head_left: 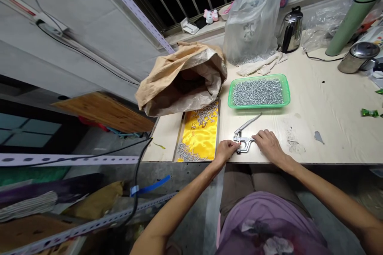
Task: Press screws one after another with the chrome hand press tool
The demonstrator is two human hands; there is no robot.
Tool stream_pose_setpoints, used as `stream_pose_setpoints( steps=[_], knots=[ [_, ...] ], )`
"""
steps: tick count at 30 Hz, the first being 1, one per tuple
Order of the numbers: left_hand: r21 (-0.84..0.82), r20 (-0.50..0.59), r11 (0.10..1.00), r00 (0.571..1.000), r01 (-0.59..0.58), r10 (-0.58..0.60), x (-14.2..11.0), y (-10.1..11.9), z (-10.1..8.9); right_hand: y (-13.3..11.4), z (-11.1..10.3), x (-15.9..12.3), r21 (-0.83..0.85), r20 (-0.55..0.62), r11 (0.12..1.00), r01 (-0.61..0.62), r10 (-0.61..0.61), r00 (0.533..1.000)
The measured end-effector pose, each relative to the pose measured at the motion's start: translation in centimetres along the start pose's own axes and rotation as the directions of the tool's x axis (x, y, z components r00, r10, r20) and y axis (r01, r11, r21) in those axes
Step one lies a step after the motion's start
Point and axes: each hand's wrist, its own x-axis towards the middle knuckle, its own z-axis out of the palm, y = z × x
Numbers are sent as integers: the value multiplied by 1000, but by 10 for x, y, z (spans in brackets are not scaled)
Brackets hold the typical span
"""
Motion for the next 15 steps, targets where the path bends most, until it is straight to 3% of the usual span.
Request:
stream_pose_setpoints(
  steps=[6, 10, 15],
  knots=[
    [-57, 136, 994, 987, 96, -88, -2, 4, -2, -1, 0, 0, -7, 16, 1000, -1, 2, 1000],
    [-90, 158, 986, 979, 142, -127, -5, 8, -2, -2, -6, -1, 9, 80, 1000, -11, 10, 997],
    [-130, 173, 977, 974, 168, -144, -6, 6, 0, 21, -20, 10, 90, 167, 993, 76, -90, 982]
  ],
)
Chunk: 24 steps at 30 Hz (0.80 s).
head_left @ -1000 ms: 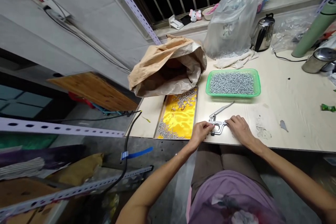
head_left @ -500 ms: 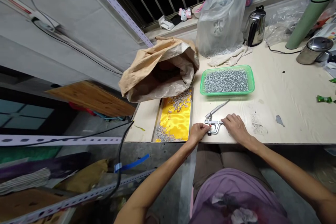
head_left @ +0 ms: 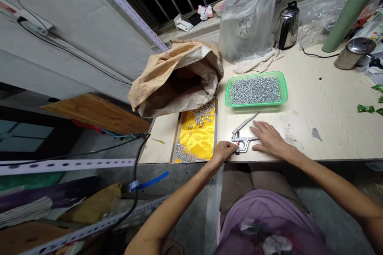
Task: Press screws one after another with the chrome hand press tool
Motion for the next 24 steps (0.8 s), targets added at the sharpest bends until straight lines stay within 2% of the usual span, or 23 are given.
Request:
stream_pose_setpoints(
  steps=[5, 8, 13, 17, 19, 20, 22, 24],
  knots=[
    [14, -3, 1000, 1000, -16, 16, 0, -2, 0, 36, -7, 23, -20, 137, 995, 95, -92, 986],
    [20, -13, 999, 1000, -25, 25, -1, -3, 0, 46, -10, 36, -8, 193, 993, 118, -114, 975],
    [46, -18, 998, 999, -37, 38, 1, -6, 2, 41, -18, 45, -31, 185, 992, 118, -111, 976],
    [61, -24, 997, 999, -46, 48, 2, -10, 1, 32, -24, 43, -84, 224, 989, 120, -98, 970],
    [133, -44, 989, 996, -68, 74, 0, -13, 0, 27, -28, 40, -89, 232, 991, 99, -76, 970],
    [196, -76, 975, 989, -107, 123, -2, -13, -1, 25, -29, 38, -82, 230, 993, 84, -63, 971],
    [358, -153, 902, 938, -241, 311, -7, -12, -1, 20, -33, 35, -67, 231, 996, 60, -43, 972],
    [523, -173, 761, 826, -385, 537, -11, -7, 2, 15, -35, 31, -72, 231, 996, 52, -34, 972]
  ],
)
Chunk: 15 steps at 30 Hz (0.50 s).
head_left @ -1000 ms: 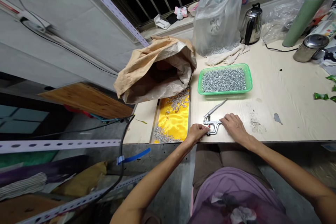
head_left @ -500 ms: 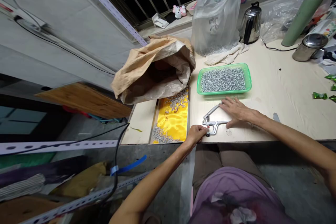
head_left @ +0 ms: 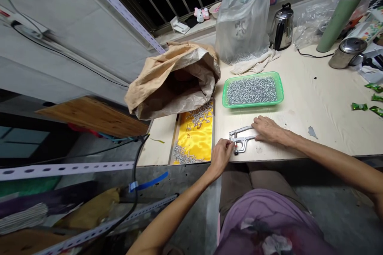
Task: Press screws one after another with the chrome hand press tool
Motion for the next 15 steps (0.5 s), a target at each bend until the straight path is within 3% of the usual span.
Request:
stream_pose_setpoints(
  steps=[2, 6, 10, 15],
  knots=[
    [125, -23, 973, 979, -197, 201, 4, 11, 3, -5, 0, -5, -10, -11, 1000, -8, 7, 1000],
    [275, 143, 843, 887, -462, 440, 26, 32, 13, -12, 3, -14, 13, -50, 1000, -19, 20, 999],
    [317, 328, 750, 809, -581, 488, 43, 40, 14, -15, 3, -20, 31, -17, 997, -67, 68, 998],
    [373, 405, 695, 782, -615, 474, 42, 46, 12, -21, -6, -22, -36, 98, 992, -120, 123, 988]
  ],
)
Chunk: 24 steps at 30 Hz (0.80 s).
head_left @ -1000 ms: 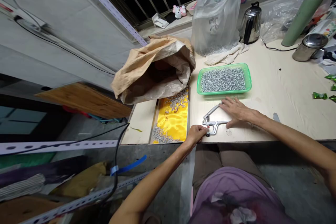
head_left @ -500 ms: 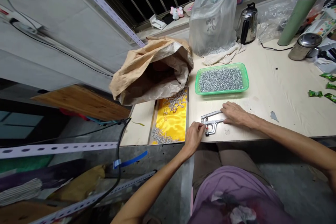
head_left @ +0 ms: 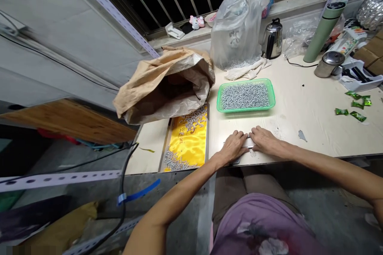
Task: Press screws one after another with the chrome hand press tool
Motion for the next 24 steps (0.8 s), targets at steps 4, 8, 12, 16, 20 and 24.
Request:
stream_pose_setpoints(
  steps=[4, 8, 12, 16, 20, 24],
  knots=[
    [16, 17, 999, 999, 32, -32, -2, 9, 0, -5, -1, -2, -8, 31, 1000, 4, -4, 999],
    [11, 30, 996, 995, 91, -91, -1, 15, 2, -7, 6, -2, 6, 51, 1000, 21, -21, 998],
    [5, 17, 996, 996, 88, -88, 1, 14, 3, -10, 11, -4, -11, 16, 1000, -15, 15, 1000],
    [-40, -111, 998, 993, 45, -49, -5, 7, 14, -3, 10, -11, 26, -73, 1000, 4, -2, 997],
    [-112, -367, 994, 929, 0, -41, -20, 12, 45, 16, 14, -12, 98, -144, 992, 82, -68, 987],
    [-143, -481, 986, 877, -89, 10, -34, 34, 73, 31, 19, 2, 84, -174, 995, 57, -42, 984]
  ],
)
